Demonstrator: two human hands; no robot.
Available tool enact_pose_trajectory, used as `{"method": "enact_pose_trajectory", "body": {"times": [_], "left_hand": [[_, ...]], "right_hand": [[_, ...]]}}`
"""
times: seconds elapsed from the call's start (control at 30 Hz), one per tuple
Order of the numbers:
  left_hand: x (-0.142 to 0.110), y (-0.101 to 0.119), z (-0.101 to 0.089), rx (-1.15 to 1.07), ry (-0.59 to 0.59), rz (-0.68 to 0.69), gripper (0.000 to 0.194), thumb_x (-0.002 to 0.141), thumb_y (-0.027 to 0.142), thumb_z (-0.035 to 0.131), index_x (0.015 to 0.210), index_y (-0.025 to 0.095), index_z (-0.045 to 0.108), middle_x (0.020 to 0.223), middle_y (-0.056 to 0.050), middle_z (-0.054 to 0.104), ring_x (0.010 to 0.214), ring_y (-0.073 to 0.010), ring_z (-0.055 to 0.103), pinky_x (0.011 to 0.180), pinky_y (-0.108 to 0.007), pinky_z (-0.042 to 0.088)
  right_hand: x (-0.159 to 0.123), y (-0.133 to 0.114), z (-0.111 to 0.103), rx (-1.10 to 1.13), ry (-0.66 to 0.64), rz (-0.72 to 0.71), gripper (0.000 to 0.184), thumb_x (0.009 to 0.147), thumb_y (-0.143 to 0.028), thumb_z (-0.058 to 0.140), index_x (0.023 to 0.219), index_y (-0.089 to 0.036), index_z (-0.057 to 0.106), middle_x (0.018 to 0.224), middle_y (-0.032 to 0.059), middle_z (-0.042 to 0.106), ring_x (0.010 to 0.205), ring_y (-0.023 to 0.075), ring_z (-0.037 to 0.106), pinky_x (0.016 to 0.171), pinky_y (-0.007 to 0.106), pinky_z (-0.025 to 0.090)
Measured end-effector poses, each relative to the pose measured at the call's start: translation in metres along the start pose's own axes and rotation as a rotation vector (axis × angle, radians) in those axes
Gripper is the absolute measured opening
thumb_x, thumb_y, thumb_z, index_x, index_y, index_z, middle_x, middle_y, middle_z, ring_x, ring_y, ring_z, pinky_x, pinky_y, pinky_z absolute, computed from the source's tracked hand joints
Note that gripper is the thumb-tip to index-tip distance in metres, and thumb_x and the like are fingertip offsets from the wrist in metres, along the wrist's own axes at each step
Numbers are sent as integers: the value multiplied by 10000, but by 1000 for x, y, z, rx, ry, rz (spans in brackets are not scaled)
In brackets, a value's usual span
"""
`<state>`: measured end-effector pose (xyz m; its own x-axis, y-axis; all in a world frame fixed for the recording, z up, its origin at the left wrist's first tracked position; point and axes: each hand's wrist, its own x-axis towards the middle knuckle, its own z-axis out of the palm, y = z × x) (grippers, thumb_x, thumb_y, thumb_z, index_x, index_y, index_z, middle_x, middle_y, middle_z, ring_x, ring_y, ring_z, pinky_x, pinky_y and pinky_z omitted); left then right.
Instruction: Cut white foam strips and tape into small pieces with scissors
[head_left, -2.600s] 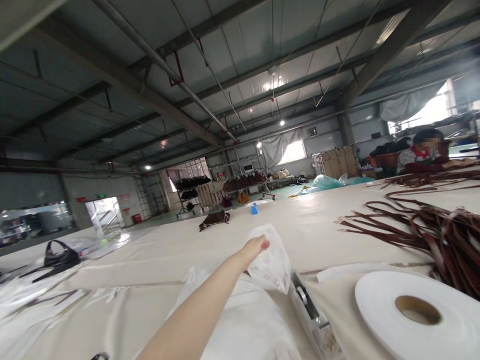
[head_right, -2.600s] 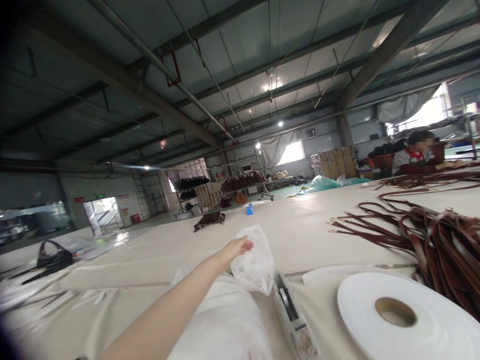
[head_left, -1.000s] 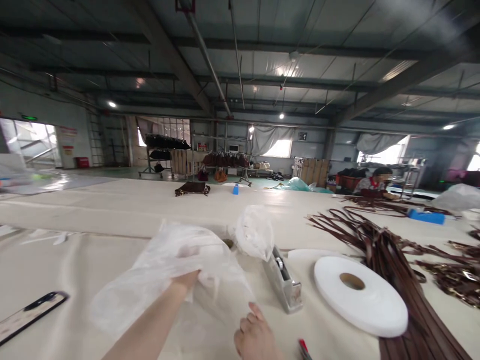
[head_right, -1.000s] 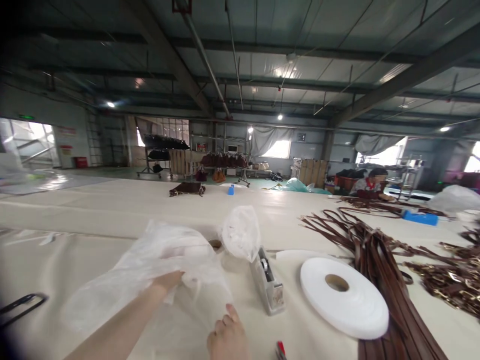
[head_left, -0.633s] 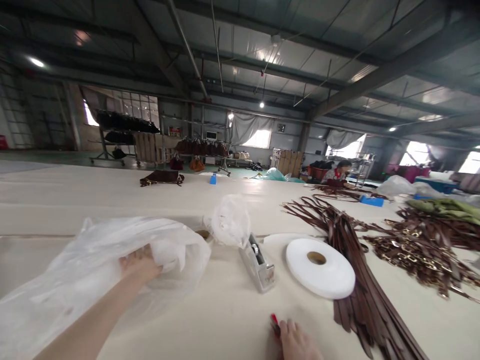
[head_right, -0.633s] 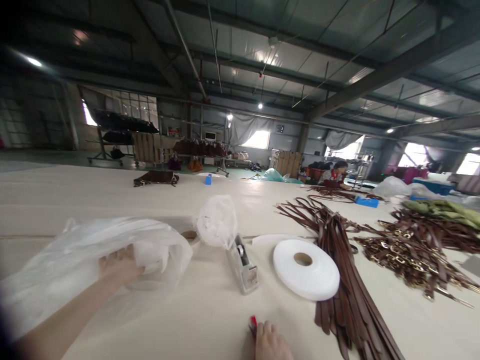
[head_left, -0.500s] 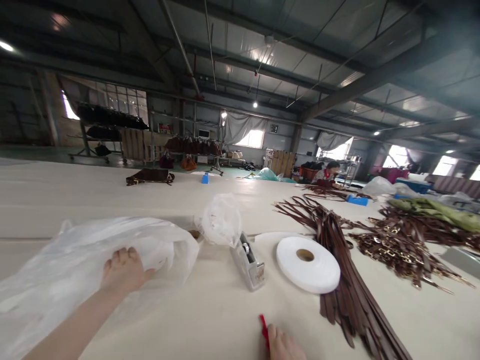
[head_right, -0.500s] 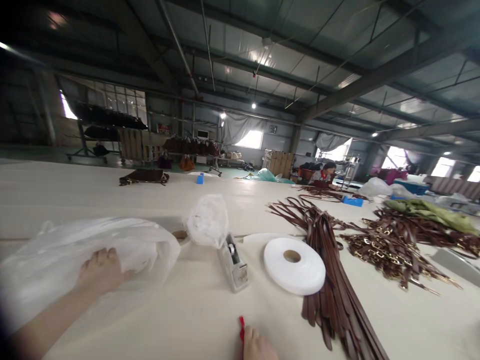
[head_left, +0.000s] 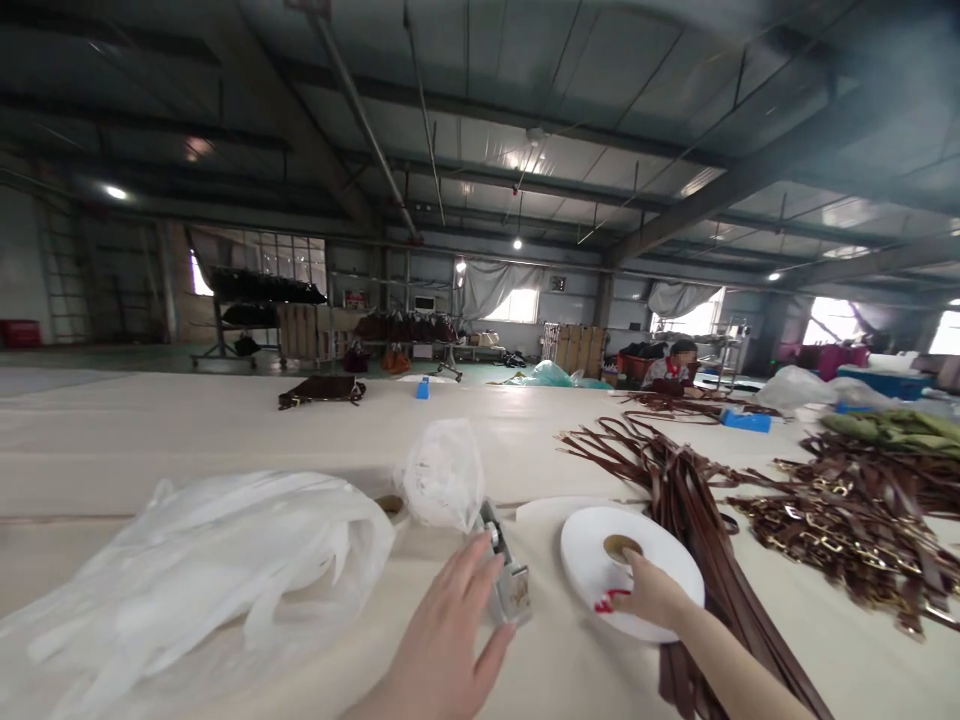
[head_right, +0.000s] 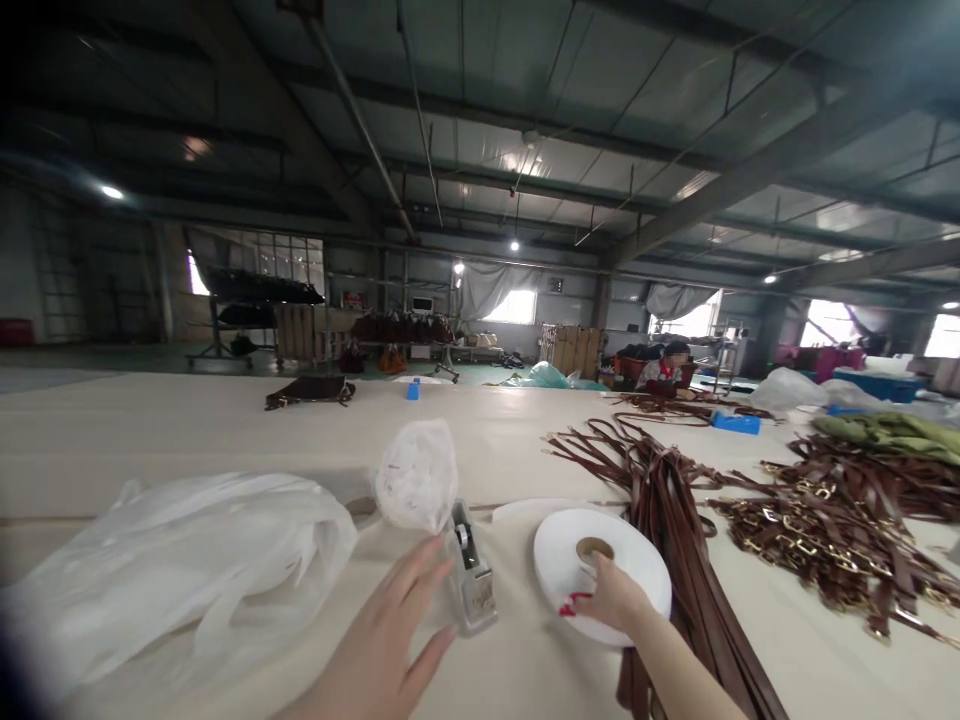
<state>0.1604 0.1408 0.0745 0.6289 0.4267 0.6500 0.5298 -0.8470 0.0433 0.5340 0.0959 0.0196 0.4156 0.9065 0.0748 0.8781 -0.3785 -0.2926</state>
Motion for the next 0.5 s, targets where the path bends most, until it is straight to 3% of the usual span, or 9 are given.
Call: {"method": "enact_pose_trajectory", "body": {"times": [0.07, 0.13, 0.23, 0.33, 0.4, 0.5], "left_hand": [[72, 17, 30, -37, -207, -41, 494, 907, 389, 447, 1366, 209, 442, 1482, -92, 407, 1360, -258, 383, 1121, -411, 353], [135, 26, 69, 34, -489, -114, 498, 908, 365, 433, 1374, 186, 428, 1439, -107, 446, 1344, -240, 388, 1125, -385, 321], [198, 30, 130, 147, -672, -168, 510, 823, 280, 570, 1297, 103, 503, 1317, -182, 537, 1255, -278, 477, 1084, -401, 346], [222, 25, 179, 274, -805, -238, 645, 784, 254, 661, 1364, 80, 438, 1387, -213, 471, 1331, -336, 390, 1134, -515, 230], [226, 21, 201, 346, -876, -284, 618, 830, 307, 656, 1375, 120, 432, 1424, -181, 436, 1355, -345, 351, 1128, -582, 203], [229, 19, 221, 382, -952, -312, 439, 897, 363, 597, 1285, 172, 516, 1349, -113, 502, 1236, -287, 484, 1038, -551, 380]], "right_hand": [[-5, 13, 15, 7, -44, -19, 788, 554, -245, 724, 1296, -91, 507, 1282, 220, 594, 1154, 336, 589, 946, 392, 446], [-12, 23, 28, 23, -57, -26, 855, 491, -160, 698, 1319, -114, 490, 1346, 217, 543, 1171, 349, 576, 959, 407, 443], [-17, 29, 38, 38, -33, -43, 872, 458, -68, 622, 1314, -155, 488, 1436, 196, 451, 1165, 343, 581, 964, 404, 440], [-14, 30, 37, 26, -30, -53, 797, 444, -38, 591, 1232, -153, 539, 1402, 195, 465, 1095, 332, 624, 917, 392, 471], [-9, 31, 35, 41, -36, -38, 731, 423, -38, 606, 1144, -151, 581, 1329, 178, 514, 1016, 327, 659, 864, 387, 501], [-4, 34, 33, 74, -35, -14, 710, 388, -57, 656, 1091, -149, 607, 1288, 169, 534, 955, 330, 678, 825, 390, 522]]}}
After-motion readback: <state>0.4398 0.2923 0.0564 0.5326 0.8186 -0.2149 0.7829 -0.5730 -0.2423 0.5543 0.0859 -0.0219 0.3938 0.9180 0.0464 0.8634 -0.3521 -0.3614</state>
